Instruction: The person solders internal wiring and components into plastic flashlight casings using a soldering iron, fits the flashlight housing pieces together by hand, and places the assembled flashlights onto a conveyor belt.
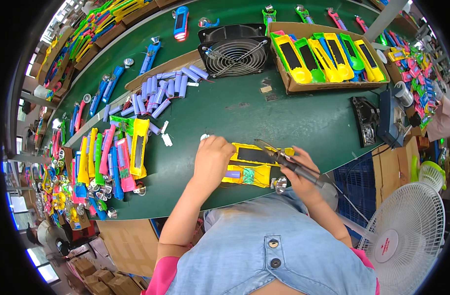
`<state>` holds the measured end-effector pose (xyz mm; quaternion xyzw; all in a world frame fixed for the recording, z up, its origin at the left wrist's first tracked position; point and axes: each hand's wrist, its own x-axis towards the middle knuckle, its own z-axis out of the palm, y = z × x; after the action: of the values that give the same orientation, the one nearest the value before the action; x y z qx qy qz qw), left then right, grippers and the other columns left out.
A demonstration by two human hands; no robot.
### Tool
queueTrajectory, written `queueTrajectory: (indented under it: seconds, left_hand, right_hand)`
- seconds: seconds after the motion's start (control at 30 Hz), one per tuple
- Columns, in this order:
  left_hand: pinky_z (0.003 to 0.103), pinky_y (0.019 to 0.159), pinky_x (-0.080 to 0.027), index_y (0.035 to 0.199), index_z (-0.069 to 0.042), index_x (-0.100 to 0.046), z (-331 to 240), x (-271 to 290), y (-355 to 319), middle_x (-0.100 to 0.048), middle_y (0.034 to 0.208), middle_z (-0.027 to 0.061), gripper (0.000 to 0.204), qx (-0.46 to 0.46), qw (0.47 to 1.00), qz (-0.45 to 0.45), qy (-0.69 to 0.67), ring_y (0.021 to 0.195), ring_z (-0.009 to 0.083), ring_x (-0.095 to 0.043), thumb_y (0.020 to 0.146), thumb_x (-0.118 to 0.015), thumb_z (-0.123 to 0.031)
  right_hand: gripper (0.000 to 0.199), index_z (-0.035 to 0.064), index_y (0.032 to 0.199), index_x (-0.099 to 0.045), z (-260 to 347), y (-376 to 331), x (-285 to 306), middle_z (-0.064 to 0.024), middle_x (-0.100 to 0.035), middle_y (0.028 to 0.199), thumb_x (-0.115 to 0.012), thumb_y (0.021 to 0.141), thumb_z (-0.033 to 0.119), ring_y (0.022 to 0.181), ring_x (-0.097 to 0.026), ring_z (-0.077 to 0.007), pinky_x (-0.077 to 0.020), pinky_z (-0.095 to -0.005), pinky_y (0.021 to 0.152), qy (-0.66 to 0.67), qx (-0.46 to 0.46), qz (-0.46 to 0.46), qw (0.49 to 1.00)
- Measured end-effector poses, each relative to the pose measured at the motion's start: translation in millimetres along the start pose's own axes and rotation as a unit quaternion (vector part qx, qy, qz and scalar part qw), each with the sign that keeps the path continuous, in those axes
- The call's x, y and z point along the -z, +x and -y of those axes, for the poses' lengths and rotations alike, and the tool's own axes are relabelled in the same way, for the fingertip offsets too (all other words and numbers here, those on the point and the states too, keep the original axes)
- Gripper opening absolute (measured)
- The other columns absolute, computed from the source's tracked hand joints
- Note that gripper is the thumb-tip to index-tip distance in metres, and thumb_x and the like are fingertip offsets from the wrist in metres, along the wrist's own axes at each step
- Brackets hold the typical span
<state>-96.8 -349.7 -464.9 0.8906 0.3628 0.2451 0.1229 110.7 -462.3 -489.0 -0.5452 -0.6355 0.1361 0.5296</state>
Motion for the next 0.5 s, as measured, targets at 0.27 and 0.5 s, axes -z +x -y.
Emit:
queueTrajectory:
  seconds: [0.27, 0.5]
  left_hand:
    - [0.035, 0.067, -0.041, 0.067, -0.006, -0.058, 4, -8, 15, -0.05, 0.07, 0.0083, 0.002, -0.005, 0.984, 0.179, 0.018, 0.075, 0.0261, -0.05, 0.065, -0.059, -0.006]
    - [0.036, 0.067, -0.042, 0.066, -0.004, -0.057, 7, -11, 15, -0.049, 0.07, 0.0109, 0.003, 0.009, 0.981, 0.191, -0.013, 0.075, 0.028, -0.05, 0.064, -0.059, -0.005]
  right_hand:
    - [0.012, -0.0058, 0.088, -0.053, -3, 0, -21, -0.0102, -0.059, 0.073, -0.058, 0.079, 0.0, 0.061, -0.058, -0.0122, -0.0476, -0.0227, 0.052, 0.326, -0.385, -0.101, 0.858]
    - [0.01, -0.0051, 0.087, -0.054, -5, 2, -24, -0.0096, -0.059, 0.073, -0.057, 0.079, 0.0, 0.059, -0.058, -0.011, -0.0466, -0.0209, 0.05, 0.313, -0.401, -0.08, 0.857]
